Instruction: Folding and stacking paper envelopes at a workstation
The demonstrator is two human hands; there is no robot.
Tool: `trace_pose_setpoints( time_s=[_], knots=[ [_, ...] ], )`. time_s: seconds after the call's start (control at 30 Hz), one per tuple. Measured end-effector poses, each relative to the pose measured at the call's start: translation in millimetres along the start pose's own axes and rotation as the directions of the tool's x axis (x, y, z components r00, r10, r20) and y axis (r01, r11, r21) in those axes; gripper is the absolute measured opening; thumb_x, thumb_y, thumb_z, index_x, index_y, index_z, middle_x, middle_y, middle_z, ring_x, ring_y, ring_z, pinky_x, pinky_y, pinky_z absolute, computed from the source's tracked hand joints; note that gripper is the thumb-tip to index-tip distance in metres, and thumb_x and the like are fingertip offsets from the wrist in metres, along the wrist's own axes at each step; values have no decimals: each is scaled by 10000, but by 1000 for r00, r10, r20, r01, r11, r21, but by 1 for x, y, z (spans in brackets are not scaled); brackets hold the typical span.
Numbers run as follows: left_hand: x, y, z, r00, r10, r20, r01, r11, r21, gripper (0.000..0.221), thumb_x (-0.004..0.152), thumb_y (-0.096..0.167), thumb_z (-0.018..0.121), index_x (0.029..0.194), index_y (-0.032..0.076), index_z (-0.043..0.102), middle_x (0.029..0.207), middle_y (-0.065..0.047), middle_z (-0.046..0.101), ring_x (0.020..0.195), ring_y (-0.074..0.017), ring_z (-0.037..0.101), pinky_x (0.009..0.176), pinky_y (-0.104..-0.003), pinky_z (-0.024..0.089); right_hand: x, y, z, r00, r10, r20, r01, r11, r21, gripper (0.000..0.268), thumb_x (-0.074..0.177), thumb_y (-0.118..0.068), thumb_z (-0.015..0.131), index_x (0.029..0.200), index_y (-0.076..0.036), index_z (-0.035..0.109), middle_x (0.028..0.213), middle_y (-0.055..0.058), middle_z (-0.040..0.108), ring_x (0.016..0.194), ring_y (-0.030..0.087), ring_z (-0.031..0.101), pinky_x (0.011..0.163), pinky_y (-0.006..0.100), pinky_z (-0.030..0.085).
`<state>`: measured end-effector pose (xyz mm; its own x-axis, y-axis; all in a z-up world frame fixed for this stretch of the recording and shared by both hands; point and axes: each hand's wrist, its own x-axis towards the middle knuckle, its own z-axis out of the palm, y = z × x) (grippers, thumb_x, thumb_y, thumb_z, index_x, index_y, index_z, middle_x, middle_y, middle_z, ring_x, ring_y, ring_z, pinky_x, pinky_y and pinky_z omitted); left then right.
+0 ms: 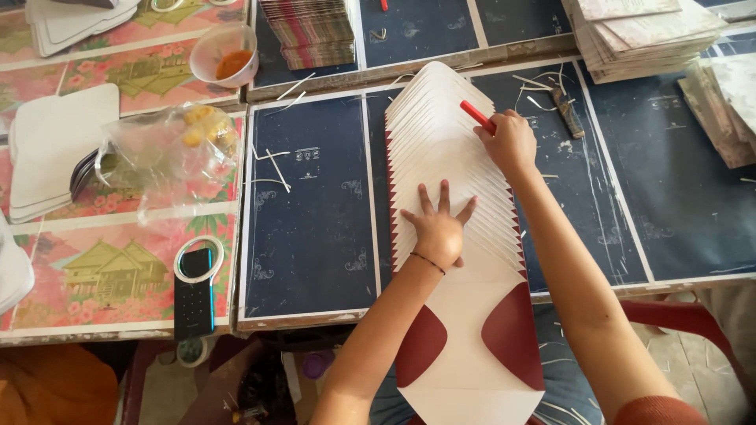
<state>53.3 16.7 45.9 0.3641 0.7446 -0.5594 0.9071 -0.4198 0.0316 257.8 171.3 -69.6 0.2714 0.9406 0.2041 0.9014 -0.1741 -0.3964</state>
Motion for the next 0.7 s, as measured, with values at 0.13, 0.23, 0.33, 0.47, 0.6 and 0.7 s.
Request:
trace_pose_setpoints(
  time_s=[0.13,0.23,0.33,0.47,0.6,0.7],
  knots=[
    [-3,-3,0,1000,24,-11,-24,1000,-17,1333,751,458,1015,1746,480,127,1856,-184,-48,1654,-568,-61,1128,-918,197,14,13,25,999,-20,-41,24,996,83,378,1131,-401,671,1270,-69,784,1038,156,693,984,449,749,825,567,632],
    [-4,-3,-3,1000,20,11,-20,1000,14,1267,836,458,963,1758,451,94,1854,-189,-76,1653,-571,-64,1139,-911,200,21,-21,13,983,-173,-57,179,975,135,255,1080,-212,689,1300,-134,792,1110,198,731,1029,491,743,814,595,628],
    [2,-4,-3,999,26,41,-25,1000,-13,1303,810,431,984,1752,459,84,1849,-193,-127,1648,-582,-100,1122,-930,194,19,-85,-8,979,-186,81,185,982,28,187,1082,-323,685,1222,-357,805,1017,49,786,963,373,792,821,514,653],
    [-2,-6,-10,999,11,54,-10,1000,-24,1287,815,447,984,1746,476,96,1850,-178,-133,1654,-569,-97,1115,-927,212,24,-123,3,953,-268,141,291,939,-184,176,1084,-311,644,1112,-232,798,946,91,807,908,352,819,721,486,660],
    [25,-2,15,991,-4,130,-12,992,122,1387,776,694,932,1721,530,-70,1831,-93,-248,1621,-599,-170,1091,-879,354,-33,-132,-26,914,-343,217,387,899,-206,222,1053,-14,629,1211,-62,777,818,162,770,623,385,741,438,473,551],
    [1,4,0,996,-10,87,1,995,104,1170,841,518,956,1735,477,204,1853,-154,-38,1639,-583,-96,1083,-902,300,-80,-109,-35,904,-384,188,416,893,-174,130,1085,-251,640,1116,-175,739,825,131,766,781,395,810,625,543,651]
  ],
)
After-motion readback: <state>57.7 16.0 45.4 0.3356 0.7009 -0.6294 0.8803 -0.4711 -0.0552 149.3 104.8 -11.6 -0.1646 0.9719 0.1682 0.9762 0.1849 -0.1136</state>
